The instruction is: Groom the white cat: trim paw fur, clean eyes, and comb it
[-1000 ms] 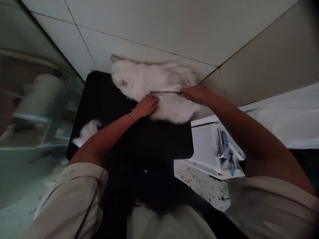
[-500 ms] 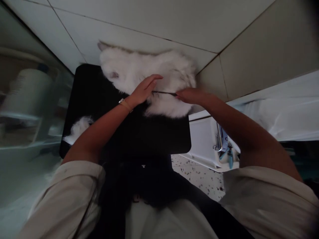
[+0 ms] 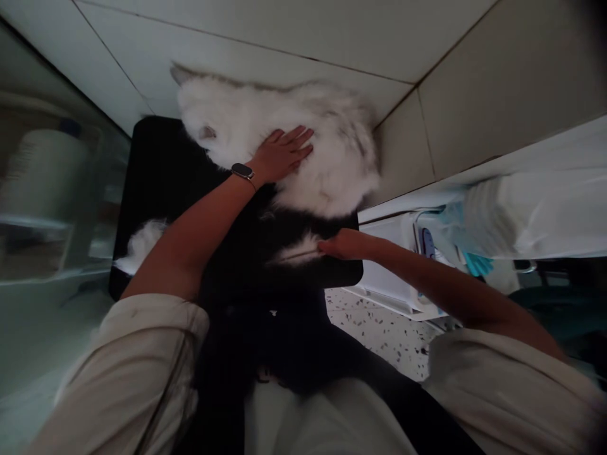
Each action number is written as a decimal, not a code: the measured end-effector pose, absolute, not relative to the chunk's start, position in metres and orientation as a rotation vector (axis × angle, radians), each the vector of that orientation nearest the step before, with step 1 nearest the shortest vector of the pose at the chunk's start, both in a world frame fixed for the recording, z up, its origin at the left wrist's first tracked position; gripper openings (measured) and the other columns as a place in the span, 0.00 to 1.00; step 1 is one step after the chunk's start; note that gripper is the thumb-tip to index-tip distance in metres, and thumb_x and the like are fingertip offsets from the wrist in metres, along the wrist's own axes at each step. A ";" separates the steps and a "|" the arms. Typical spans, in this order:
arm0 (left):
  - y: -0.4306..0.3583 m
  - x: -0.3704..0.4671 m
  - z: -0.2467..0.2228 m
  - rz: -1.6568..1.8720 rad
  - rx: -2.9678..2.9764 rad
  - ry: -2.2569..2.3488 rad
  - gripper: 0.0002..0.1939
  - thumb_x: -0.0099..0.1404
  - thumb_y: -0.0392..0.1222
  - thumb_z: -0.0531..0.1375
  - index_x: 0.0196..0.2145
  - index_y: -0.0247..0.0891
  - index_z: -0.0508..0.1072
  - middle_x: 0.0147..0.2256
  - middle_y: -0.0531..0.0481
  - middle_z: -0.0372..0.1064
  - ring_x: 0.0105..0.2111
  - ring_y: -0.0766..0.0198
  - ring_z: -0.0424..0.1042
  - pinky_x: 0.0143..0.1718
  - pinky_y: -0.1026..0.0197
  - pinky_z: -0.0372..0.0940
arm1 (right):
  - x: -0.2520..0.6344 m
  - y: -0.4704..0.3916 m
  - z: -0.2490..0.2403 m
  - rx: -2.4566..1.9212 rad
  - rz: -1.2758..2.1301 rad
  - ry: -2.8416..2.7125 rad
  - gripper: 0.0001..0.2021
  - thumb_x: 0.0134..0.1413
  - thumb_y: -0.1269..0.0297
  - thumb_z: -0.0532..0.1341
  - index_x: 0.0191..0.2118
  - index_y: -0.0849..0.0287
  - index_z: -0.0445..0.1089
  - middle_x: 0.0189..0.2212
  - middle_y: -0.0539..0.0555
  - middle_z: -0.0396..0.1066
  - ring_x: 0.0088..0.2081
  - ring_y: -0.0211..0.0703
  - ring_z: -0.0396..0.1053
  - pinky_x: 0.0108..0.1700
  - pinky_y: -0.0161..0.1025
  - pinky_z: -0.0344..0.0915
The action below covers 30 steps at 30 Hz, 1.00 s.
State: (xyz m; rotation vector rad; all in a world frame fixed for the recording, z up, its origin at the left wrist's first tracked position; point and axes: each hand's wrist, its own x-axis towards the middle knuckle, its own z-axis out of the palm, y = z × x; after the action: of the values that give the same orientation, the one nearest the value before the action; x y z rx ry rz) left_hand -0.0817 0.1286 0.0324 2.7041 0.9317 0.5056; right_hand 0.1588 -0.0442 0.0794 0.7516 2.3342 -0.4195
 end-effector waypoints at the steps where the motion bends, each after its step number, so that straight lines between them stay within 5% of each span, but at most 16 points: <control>1: 0.126 -0.079 0.029 0.529 2.704 0.918 0.27 0.75 0.46 0.44 0.68 0.45 0.60 0.73 0.52 0.42 0.73 0.56 0.41 0.72 0.40 0.36 | 0.161 -0.049 0.081 0.843 -0.424 2.363 0.16 0.72 0.57 0.47 0.48 0.58 0.69 0.33 0.57 0.78 0.32 0.44 0.74 0.29 0.36 0.50; 4: 0.101 -0.068 0.015 0.460 2.746 0.903 0.28 0.76 0.47 0.43 0.70 0.37 0.57 0.72 0.46 0.46 0.72 0.53 0.45 0.72 0.40 0.38 | 0.176 -0.035 0.090 1.396 -0.377 2.372 0.14 0.71 0.57 0.49 0.46 0.59 0.68 0.29 0.56 0.76 0.28 0.43 0.71 0.29 0.35 0.53; 8: 0.045 -0.057 0.000 0.241 2.760 0.802 0.26 0.75 0.44 0.48 0.62 0.23 0.67 0.65 0.32 0.60 0.67 0.45 0.56 0.67 0.44 0.53 | 0.196 0.022 0.093 2.132 -0.371 2.385 0.16 0.73 0.56 0.44 0.44 0.58 0.65 0.23 0.51 0.71 0.23 0.39 0.66 0.29 0.35 0.57; 15: 0.009 -0.064 0.039 0.405 2.549 0.507 0.20 0.77 0.46 0.48 0.54 0.38 0.75 0.48 0.45 0.77 0.48 0.59 0.75 0.50 0.58 0.68 | 0.187 0.048 0.073 1.930 -0.708 2.431 0.14 0.73 0.62 0.47 0.34 0.59 0.62 0.21 0.50 0.67 0.24 0.36 0.65 0.36 0.34 0.62; 19: 0.066 -0.059 0.064 0.862 2.469 0.706 0.28 0.78 0.51 0.39 0.60 0.36 0.69 0.58 0.40 0.70 0.60 0.57 0.67 0.63 0.51 0.59 | 0.184 0.030 0.060 1.781 -0.713 2.433 0.12 0.71 0.64 0.48 0.36 0.59 0.64 0.22 0.52 0.69 0.26 0.41 0.67 0.38 0.37 0.64; 24: 0.145 -0.035 0.054 0.539 2.595 0.579 0.32 0.77 0.56 0.39 0.66 0.35 0.63 0.69 0.42 0.52 0.71 0.51 0.49 0.71 0.44 0.45 | 0.191 0.030 0.061 1.630 -0.674 2.393 0.15 0.72 0.59 0.45 0.44 0.60 0.65 0.25 0.54 0.72 0.25 0.40 0.68 0.34 0.35 0.61; 30: 0.171 -0.026 0.041 0.406 2.691 0.563 0.34 0.74 0.64 0.39 0.65 0.43 0.64 0.71 0.53 0.47 0.72 0.52 0.42 0.72 0.38 0.37 | 0.164 -0.021 0.062 1.100 -0.492 2.329 0.14 0.71 0.59 0.50 0.48 0.58 0.69 0.36 0.58 0.78 0.32 0.44 0.74 0.31 0.35 0.54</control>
State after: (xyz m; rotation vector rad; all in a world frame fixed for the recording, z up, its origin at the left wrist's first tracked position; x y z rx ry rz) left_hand -0.0262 0.1708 0.0408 2.6906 0.5627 0.4061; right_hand 0.1645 -0.0214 0.0619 1.0997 2.3291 -0.4921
